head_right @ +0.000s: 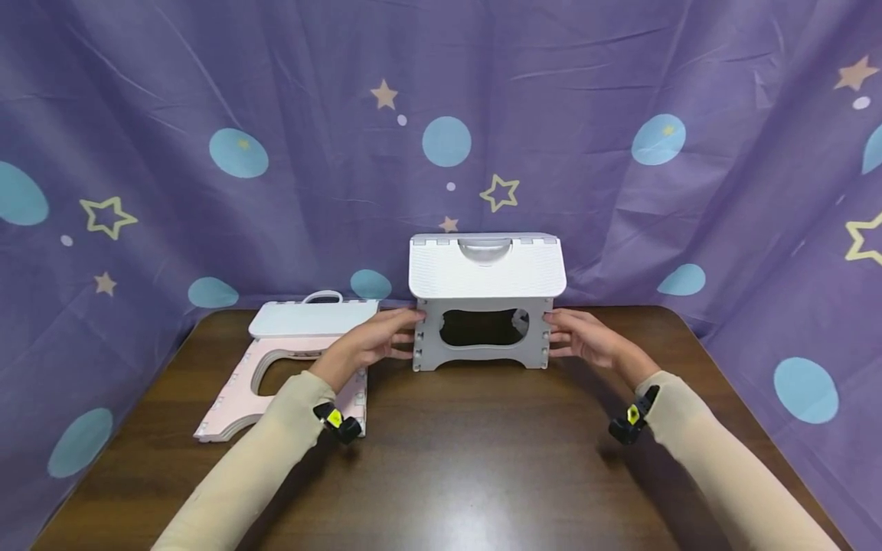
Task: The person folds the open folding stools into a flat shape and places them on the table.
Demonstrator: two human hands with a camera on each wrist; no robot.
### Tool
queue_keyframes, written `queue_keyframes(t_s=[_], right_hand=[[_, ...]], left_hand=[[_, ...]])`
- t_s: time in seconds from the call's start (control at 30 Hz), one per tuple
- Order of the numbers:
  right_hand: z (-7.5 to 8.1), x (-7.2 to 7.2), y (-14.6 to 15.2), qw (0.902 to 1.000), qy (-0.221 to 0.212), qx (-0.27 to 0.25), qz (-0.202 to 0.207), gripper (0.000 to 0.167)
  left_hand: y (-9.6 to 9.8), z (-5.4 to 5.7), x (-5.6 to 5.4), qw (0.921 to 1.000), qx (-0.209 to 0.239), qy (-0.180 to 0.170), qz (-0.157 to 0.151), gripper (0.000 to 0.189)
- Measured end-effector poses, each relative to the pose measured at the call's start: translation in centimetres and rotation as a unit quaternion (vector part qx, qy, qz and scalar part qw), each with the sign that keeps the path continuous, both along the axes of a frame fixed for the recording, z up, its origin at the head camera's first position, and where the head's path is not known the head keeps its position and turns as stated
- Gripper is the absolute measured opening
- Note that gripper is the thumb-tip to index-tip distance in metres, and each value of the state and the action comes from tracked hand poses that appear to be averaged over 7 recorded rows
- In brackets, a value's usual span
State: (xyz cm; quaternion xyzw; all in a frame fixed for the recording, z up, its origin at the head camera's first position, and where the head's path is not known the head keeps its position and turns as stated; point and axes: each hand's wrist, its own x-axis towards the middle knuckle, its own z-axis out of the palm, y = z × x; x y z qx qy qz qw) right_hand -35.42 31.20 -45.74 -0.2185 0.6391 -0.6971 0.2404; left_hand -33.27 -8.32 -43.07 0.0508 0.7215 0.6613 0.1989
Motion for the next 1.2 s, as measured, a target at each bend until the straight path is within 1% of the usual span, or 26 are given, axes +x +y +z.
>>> queue_keyframes(t_s=[0.2,0.33,0.5,0.63,0.77,0.9,1.07,1.2], right_hand=[[-0.3,-0.1,-0.1,0.9999,-0.004,0.009,-0.009,0.029],[-0.3,-0.1,-0.4,1.0,-0.002,0.007,-0.005,0.03],[-0.3,-0.1,-0.8,1.0,-0.002,-0.006,0.007,0.032],[-0.2,0.0,-1.3,1.0,-0.006,-0.004,0.001,0.03],[-0.1,0.0,-1.8,0.9996,-0.015,0.015,-0.017,0.026],[0.0,-0.2,-2.1,0.999,-0.019,0.032,-0.026,0.025],[0.0,-0.3,-2.2,0.9988,-0.024,0.037,-0.018,0.025],[0.1,-0.5,-2.2,0.9988,-0.029,0.036,-0.015,0.025]], left_hand=[[-0.1,0.2,0.1,0.9999,-0.007,-0.007,-0.002,0.058],[-0.4,0.3,0.2,0.9999,-0.005,-0.013,-0.003,0.058],[-1.1,0.3,0.1,0.9998,-0.003,-0.02,-0.007,0.062],[-1.6,0.3,0.0,0.9997,-0.01,-0.021,-0.01,0.067],[-1.9,0.3,0.0,0.9994,-0.007,-0.031,-0.009,0.068],[-2.3,0.3,-0.1,0.9987,0.006,-0.051,-0.002,0.069],[-2.4,0.4,-0.1,0.9974,0.007,-0.072,-0.002,0.075],[-2.5,0.7,0.0,0.997,0.005,-0.076,-0.007,0.077]])
